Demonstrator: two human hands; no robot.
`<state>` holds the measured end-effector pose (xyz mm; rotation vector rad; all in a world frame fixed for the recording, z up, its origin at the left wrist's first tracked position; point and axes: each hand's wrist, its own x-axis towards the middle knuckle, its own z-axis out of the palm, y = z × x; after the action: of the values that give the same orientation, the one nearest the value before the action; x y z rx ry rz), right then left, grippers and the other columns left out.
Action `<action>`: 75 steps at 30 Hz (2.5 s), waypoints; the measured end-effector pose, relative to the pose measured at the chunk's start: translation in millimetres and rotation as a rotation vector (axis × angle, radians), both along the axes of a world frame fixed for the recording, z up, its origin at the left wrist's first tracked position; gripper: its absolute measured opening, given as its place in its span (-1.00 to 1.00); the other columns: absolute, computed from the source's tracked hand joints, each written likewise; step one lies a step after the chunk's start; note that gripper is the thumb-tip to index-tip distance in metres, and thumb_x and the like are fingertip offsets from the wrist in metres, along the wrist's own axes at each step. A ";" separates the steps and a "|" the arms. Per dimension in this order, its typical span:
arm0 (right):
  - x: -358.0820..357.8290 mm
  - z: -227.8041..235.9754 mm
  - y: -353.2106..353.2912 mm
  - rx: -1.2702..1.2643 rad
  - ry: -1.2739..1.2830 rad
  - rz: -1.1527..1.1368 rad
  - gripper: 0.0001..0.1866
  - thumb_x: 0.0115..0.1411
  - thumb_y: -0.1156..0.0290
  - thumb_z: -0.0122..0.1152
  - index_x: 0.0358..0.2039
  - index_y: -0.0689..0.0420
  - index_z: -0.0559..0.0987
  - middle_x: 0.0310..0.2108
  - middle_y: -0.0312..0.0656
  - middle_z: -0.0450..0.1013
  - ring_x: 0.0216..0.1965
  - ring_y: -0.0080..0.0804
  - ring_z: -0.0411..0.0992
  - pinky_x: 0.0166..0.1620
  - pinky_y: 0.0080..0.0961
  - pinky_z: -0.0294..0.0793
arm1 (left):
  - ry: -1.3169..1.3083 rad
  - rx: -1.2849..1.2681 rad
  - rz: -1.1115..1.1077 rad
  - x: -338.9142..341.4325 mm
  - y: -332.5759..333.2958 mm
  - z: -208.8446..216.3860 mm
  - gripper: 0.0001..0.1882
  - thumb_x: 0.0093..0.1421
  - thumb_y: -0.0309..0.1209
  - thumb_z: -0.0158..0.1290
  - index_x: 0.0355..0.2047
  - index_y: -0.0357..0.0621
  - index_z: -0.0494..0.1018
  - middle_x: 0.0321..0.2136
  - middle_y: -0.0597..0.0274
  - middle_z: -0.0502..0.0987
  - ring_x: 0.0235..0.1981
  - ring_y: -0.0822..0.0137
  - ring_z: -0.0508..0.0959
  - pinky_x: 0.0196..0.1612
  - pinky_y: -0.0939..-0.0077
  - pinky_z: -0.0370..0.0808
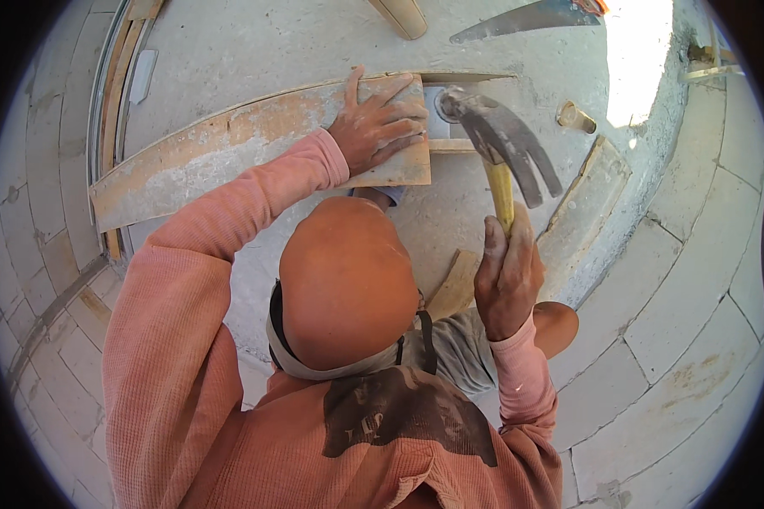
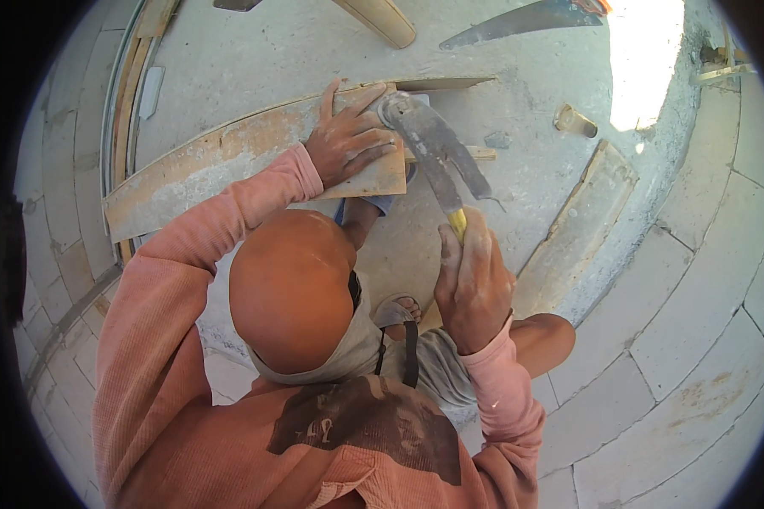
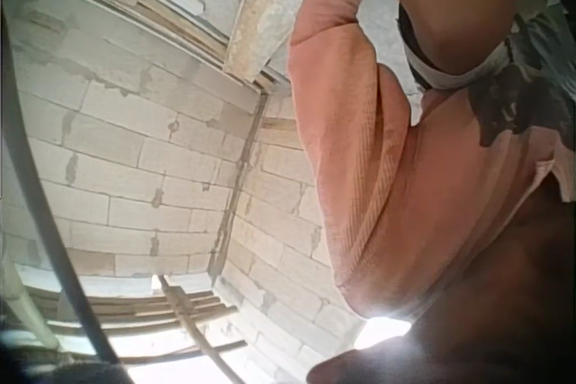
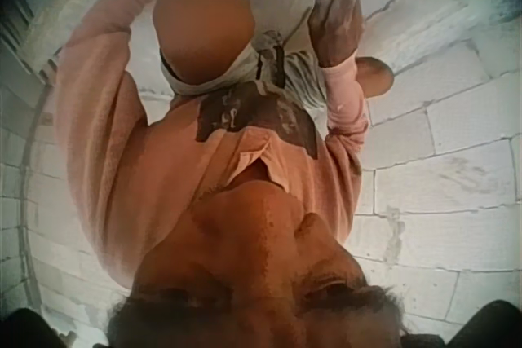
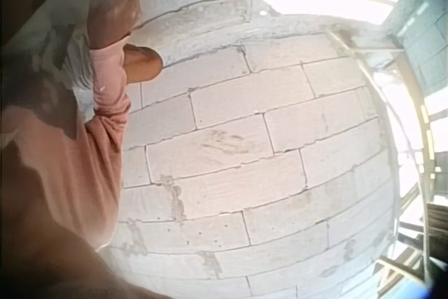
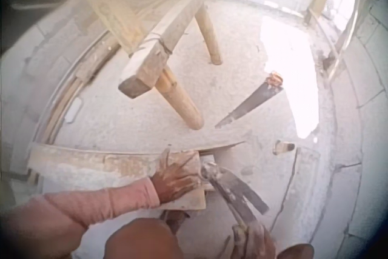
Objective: The person constructs a wooden form on the ground by hammering nails into planks to secure them around a concrete block and uses a hand saw to cut a section of wood.
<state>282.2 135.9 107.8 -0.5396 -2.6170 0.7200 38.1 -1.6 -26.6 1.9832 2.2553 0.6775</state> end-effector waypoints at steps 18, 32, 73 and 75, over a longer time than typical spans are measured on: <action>4.4 -10.1 -2.6 -0.241 -0.146 -0.124 -0.66 0.38 0.48 0.18 0.10 0.37 0.47 -0.16 0.20 0.55 -0.30 0.10 0.58 -0.25 -0.20 0.56 | 0.066 -0.009 -0.014 -8.1 2.5 0.3 -0.79 0.33 -0.24 0.14 -0.06 0.08 0.54 0.16 0.31 0.50 0.45 0.16 0.23 0.40 -0.51 -0.20; 16.7 -27.1 -14.7 -0.600 -0.163 -0.544 -0.66 0.50 0.30 0.04 0.05 0.32 0.53 -0.55 0.04 0.44 -0.58 -0.09 0.40 -0.43 -0.26 0.37 | 0.106 -0.276 0.541 4.4 13.8 -3.0 -0.47 0.24 -0.03 0.06 0.06 -0.17 0.43 -0.05 0.00 0.46 0.02 -0.02 0.41 0.16 -0.05 0.18; -5.2 5.5 -3.6 -0.119 -0.147 -0.034 -0.60 0.35 0.53 0.21 0.15 0.40 0.43 -0.25 0.22 0.53 -0.43 0.17 0.54 -0.35 -0.24 0.55 | 0.079 -0.204 0.614 -0.6 13.9 -8.5 -0.44 0.20 -0.04 0.08 0.07 -0.17 0.41 -0.05 -0.03 0.42 0.05 -0.04 0.37 0.18 -0.06 0.17; -3.5 44.6 8.0 -0.041 -0.066 -0.116 -0.65 0.41 0.43 0.16 0.09 0.42 0.45 -0.32 0.14 0.52 -0.51 0.01 0.48 -0.38 -0.32 0.50 | 0.067 -0.213 0.609 10.5 8.2 -6.2 -0.44 0.20 -0.05 0.09 0.07 -0.17 0.41 -0.05 -0.03 0.42 0.05 -0.05 0.37 0.17 -0.06 0.18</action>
<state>278.7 143.9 152.3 -0.7327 -2.6109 0.7320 48.6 6.6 -32.8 1.2352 2.8483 0.3750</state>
